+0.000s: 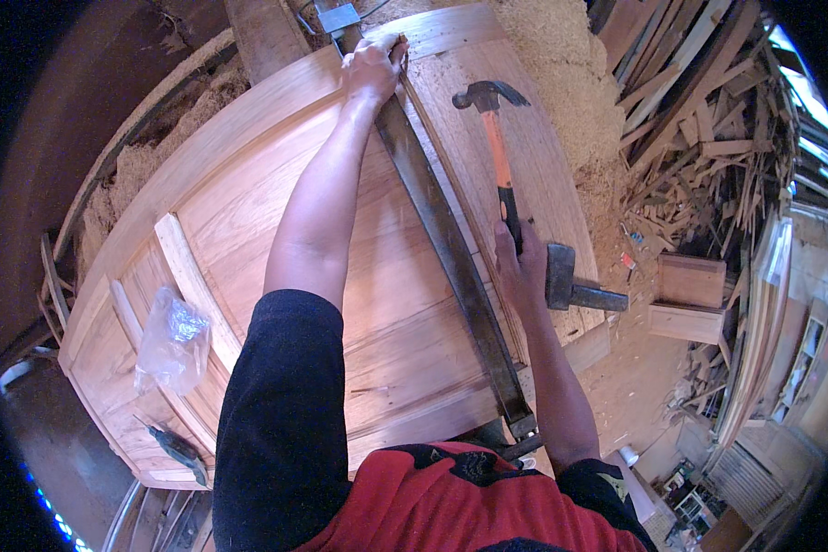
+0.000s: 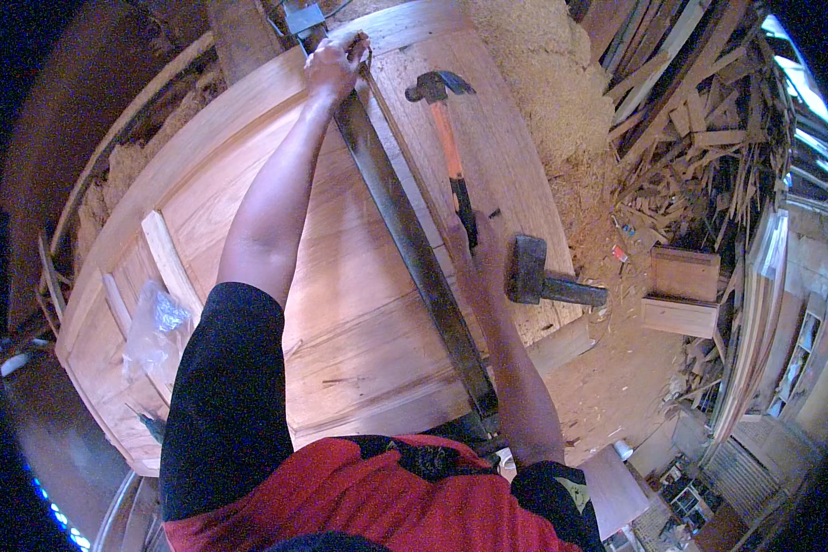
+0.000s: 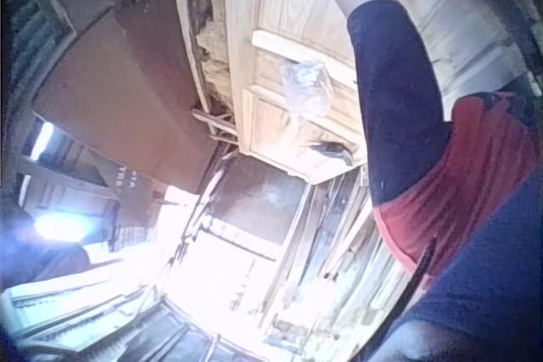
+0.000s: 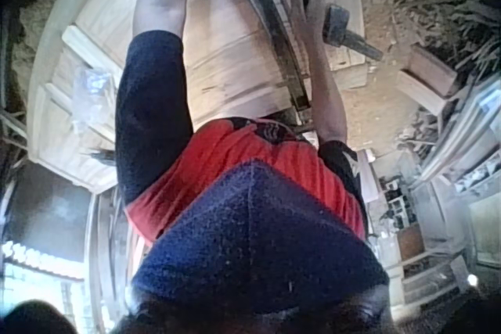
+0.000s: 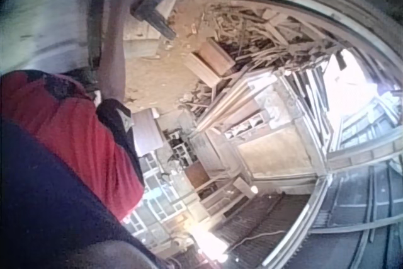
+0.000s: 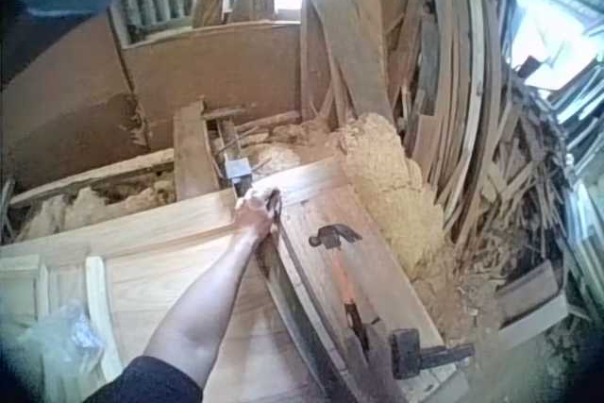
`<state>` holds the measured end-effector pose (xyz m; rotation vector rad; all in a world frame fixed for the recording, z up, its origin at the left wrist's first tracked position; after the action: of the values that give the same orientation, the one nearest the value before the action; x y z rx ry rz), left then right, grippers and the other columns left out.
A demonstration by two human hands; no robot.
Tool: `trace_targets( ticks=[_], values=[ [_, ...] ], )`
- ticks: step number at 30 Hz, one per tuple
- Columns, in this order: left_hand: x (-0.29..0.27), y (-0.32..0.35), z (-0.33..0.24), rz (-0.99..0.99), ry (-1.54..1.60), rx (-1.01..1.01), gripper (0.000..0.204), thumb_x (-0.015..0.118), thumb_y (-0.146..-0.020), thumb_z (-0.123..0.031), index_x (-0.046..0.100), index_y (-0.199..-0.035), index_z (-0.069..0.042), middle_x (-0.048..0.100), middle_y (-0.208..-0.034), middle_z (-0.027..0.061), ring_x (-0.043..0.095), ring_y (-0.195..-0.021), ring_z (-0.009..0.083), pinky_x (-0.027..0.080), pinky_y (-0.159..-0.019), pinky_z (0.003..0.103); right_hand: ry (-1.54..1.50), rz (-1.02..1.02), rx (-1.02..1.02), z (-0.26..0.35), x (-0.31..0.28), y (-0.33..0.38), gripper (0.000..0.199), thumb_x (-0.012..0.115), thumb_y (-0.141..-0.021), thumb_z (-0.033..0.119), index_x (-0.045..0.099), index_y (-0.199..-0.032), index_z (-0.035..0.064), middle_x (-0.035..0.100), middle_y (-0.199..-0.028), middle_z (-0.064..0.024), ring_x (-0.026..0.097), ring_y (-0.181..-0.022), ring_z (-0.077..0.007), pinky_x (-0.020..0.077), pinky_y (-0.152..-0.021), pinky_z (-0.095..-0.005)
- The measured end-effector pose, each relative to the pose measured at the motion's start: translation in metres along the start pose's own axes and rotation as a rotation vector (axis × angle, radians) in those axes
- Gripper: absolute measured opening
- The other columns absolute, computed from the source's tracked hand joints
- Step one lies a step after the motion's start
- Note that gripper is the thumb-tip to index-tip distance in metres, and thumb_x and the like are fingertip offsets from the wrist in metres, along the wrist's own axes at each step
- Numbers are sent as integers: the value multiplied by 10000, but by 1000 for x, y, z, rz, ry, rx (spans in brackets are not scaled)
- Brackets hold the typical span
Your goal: The person assembles a wooden door panel by hammering wooden pegs into the frame and tightening a large metal clamp to secure the joints.
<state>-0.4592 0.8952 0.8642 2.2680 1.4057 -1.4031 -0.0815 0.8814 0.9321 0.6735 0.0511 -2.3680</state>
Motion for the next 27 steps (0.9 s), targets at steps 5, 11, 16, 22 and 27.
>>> trace_targets(
  ticks=[5, 11, 16, 22, 27],
  values=[
    [-1, 0, -3, 4, -68, 29, 336, 558, -944, -471, 694, -1156, -248, 700, -1057, 131, 668, -1010, 314, 519, -869, 483, 113, 4, -97, 16, 7, -37, 328, 559, -1003, 337, 534, -819, 66, 451, -619, 42, 438, -542, -54, 359, -482, -260],
    [-4, 3, -6, 33, -82, 25, 344, 501, -968, -487, 681, -1172, -275, 705, -1057, 114, 637, -1093, 281, 495, -918, 487, 183, 46, -80, 41, 10, -73, 360, 553, -993, 366, 609, -993, 11, 569, -700, -130, 559, -640, -240, 452, -616, -392],
    [-6, 2, -8, 101, -77, -4, 364, 462, -981, -509, 669, -1199, -306, 680, -1146, 115, 631, -1110, 289, 481, -942, 495, 184, 32, -162, 68, 19, -93, 350, 547, -999, 356, 609, -988, 13, 554, -686, -124, 536, -621, -237, 443, -604, -371],
    [-7, 0, -10, 146, -106, -107, 362, 476, -974, -504, 682, -1193, -301, 679, -1132, 118, 601, -1151, 267, 446, -982, 477, 111, -46, -250, 82, 37, -102, 387, 525, -1012, 379, 577, -929, 5, 496, -665, -84, 509, -647, -179, 420, -606, -369],
    [-6, -2, -9, 134, -145, -31, 325, 525, -952, -475, 725, -1108, -271, 698, -1080, 98, 605, -1140, 241, 467, -935, 459, 379, 34, -202, 90, 40, -121, 351, 521, -1015, 340, 591, -999, -4, 548, -696, -183, 578, -641, -305, 443, -623, -436]
  ],
)
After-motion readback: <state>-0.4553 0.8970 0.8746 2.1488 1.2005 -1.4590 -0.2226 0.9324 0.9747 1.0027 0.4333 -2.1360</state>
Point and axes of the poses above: each hand's wrist, its own y-axis away from the middle knuckle, its own x-axis out of the palm, z = x × y, the point moved 1 cm from there along -y, towards the middle knuckle
